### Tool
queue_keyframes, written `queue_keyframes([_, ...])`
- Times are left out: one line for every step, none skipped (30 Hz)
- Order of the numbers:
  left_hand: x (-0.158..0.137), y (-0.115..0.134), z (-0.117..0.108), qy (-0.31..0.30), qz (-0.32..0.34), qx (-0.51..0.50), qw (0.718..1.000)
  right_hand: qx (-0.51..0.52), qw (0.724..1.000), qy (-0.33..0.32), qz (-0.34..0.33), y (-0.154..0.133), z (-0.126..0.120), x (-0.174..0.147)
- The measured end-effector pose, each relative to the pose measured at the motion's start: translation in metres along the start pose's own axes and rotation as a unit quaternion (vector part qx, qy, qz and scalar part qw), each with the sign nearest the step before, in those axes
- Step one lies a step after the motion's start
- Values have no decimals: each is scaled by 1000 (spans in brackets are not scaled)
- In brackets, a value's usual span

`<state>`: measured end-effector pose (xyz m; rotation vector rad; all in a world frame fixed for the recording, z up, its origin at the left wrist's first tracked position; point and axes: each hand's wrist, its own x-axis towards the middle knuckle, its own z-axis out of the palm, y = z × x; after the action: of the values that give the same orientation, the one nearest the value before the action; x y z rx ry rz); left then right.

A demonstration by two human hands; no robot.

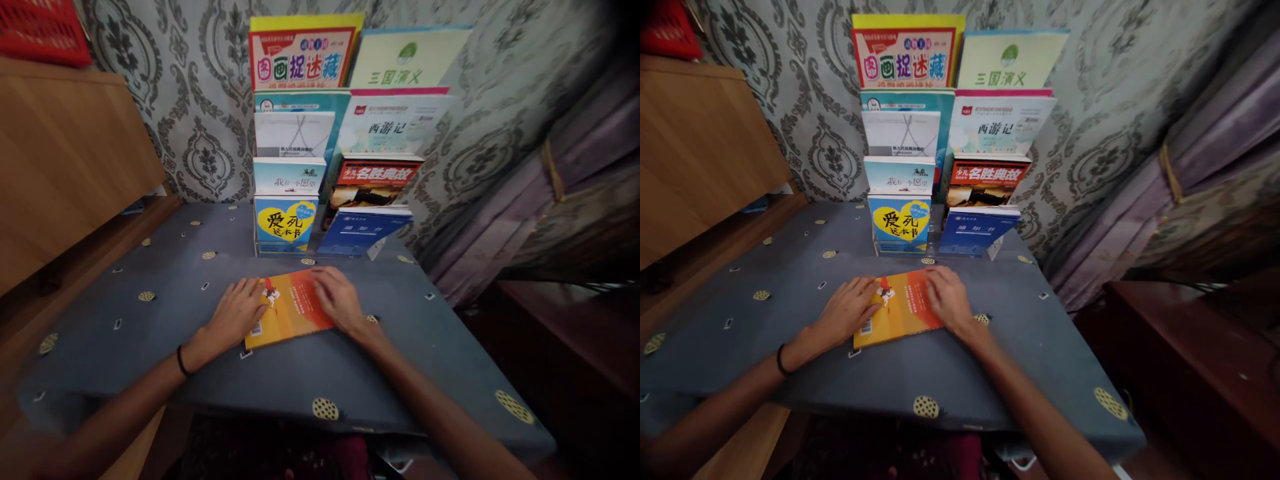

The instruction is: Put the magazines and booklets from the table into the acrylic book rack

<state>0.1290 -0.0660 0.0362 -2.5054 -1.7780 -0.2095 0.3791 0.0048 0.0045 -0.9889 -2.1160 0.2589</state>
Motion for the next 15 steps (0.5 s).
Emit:
queue_keyframes([1, 0, 5, 6, 8, -7, 1000, -3, 999, -34, -29, -12, 7, 1])
queue_keyframes([2, 0, 10, 11, 13, -12, 1000, -8, 997, -63, -51, -23, 14, 3])
queue_keyframes([1, -1, 15, 15, 16, -14, 1000, -13, 992, -98, -74, -31, 22, 5])
queue_keyframes([-1, -1, 19, 19, 17, -16, 1000, -26, 988, -126, -86, -37, 29, 9])
queue_keyframes([-4, -2, 23, 22, 18, -17, 999, -43, 985, -147, -85, -40, 36, 12])
queue_keyframes([-7, -3, 26, 24, 21, -18, 999, -59, 981, -165, -79, -41, 42, 16])
queue_keyframes([-11, -4, 29, 22, 25, -21, 999, -74, 979, -177, -68, -41, 46, 19])
queue_keyframes([-14, -6, 30, 16, 30, -25, 999, -87, 977, -185, -58, -40, 49, 22])
queue_keyframes([-17, -7, 31, 9, 34, -29, 999, -96, 976, -191, -51, -38, 50, 24])
queue_keyframes([-20, -9, 32, 1, 37, -33, 999, -103, 975, -193, -47, -38, 51, 26])
queue_keyframes([-21, -10, 31, -7, 38, -37, 999, -111, 974, -192, -43, -38, 50, 26])
queue_keyframes([-22, -12, 30, -14, 39, -42, 998, -119, 974, -190, -38, -38, 49, 25])
queue_keyframes([-22, -13, 29, -21, 40, -47, 998, -127, 974, -186, -30, -39, 47, 23])
queue_keyframes([-21, -15, 28, -27, 43, -53, 997, -134, 974, -182, -20, -41, 45, 21])
queue_keyframes([-20, -16, 27, -34, 48, -58, 997, -140, 974, -179, -10, -42, 44, 18])
